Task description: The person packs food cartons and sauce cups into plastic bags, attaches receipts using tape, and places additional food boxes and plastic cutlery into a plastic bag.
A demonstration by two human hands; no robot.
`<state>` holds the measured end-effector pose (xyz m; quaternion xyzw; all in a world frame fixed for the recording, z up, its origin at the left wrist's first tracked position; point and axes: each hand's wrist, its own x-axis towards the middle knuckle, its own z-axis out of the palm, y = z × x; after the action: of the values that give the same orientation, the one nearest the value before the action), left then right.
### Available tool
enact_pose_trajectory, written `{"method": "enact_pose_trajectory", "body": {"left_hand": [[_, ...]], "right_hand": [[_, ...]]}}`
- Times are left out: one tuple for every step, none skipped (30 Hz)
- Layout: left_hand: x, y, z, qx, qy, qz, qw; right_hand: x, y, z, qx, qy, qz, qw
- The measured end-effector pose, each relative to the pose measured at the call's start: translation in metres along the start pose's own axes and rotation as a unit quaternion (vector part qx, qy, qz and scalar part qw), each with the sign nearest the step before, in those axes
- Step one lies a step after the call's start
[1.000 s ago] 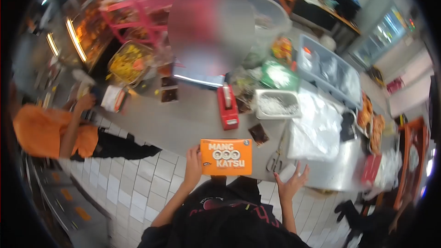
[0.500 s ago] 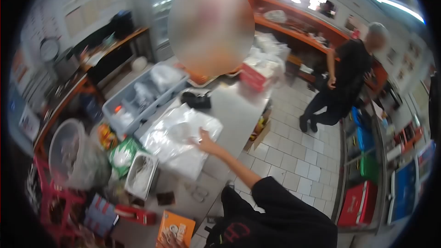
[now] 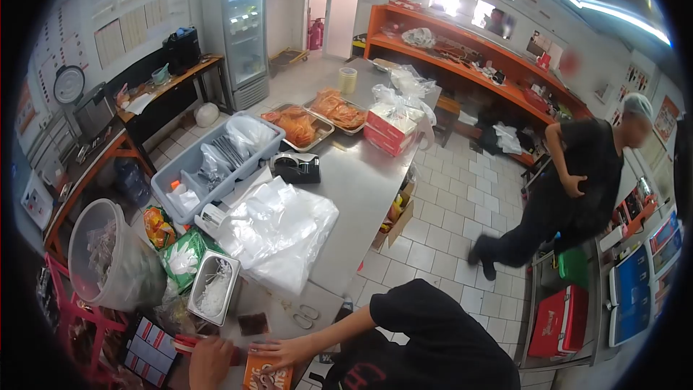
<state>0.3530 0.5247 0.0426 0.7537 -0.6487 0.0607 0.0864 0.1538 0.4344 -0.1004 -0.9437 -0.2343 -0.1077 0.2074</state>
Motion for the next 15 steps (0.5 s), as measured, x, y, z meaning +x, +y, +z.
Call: {"method": "enact_pose_trajectory", "body": {"left_hand": [[0.005,0.003,-0.005,-0.070,-0.158,0.207,0.963],[0.023,0.016,-0.010,-0.056,-0.185,0.209,0.959],[0.027,0.015,0.008,-0.056,-0.185,0.207,0.959],[0.032,0.013,0.035,-0.133,-0.163,0.240,0.948],[0.036,0.013,0.054,-0.209,-0.139,0.273,0.929],[0.041,0.013,0.060,-0.210,-0.138,0.272,0.929],[0.049,0.015,0.061,-0.129,-0.126,0.393,0.902],[0.052,0.017,0.068,-0.084,-0.121,0.451,0.880],[0.054,0.018,0.074,-0.044,-0.111,0.508,0.853],[0.050,0.021,0.081,-0.061,-0.120,0.494,0.859],[0.049,0.022,0.087,-0.069,-0.125,0.488,0.861],[0.047,0.022,0.093,-0.077,-0.129,0.481,0.864],[0.046,0.027,0.093,-0.039,-0.144,0.444,0.884],[0.045,0.030,0.094,-0.001,-0.157,0.405,0.901],[0.044,0.032,0.098,-0.002,-0.159,0.403,0.901]], "right_hand": [[-0.001,-0.001,0.002,0.000,-0.002,-0.001,1.000],[0.000,-0.005,0.000,0.000,0.021,-0.001,1.000],[0.002,-0.006,-0.002,-0.001,0.045,0.000,0.999],[0.003,-0.007,-0.003,0.000,0.044,-0.003,0.999],[0.004,-0.008,-0.004,-0.021,0.038,-0.006,0.999],[0.004,-0.009,-0.004,-0.042,0.032,-0.007,0.999],[0.004,-0.006,0.000,-0.042,0.031,-0.007,0.999],[0.005,-0.001,0.006,-0.052,0.065,-0.035,0.996],[0.006,0.002,0.011,-0.063,0.099,-0.062,0.991],[0.005,0.001,0.008,-0.064,0.099,-0.062,0.991],[0.005,0.001,0.006,-0.048,0.057,-0.043,0.996],[0.005,0.000,0.003,-0.031,0.016,-0.025,0.999],[0.006,-0.002,-0.001,-0.013,-0.027,-0.008,1.000],[0.006,-0.005,-0.005,0.005,-0.070,0.009,0.998],[0.006,-0.007,-0.009,0.024,-0.112,0.026,0.993]]}}
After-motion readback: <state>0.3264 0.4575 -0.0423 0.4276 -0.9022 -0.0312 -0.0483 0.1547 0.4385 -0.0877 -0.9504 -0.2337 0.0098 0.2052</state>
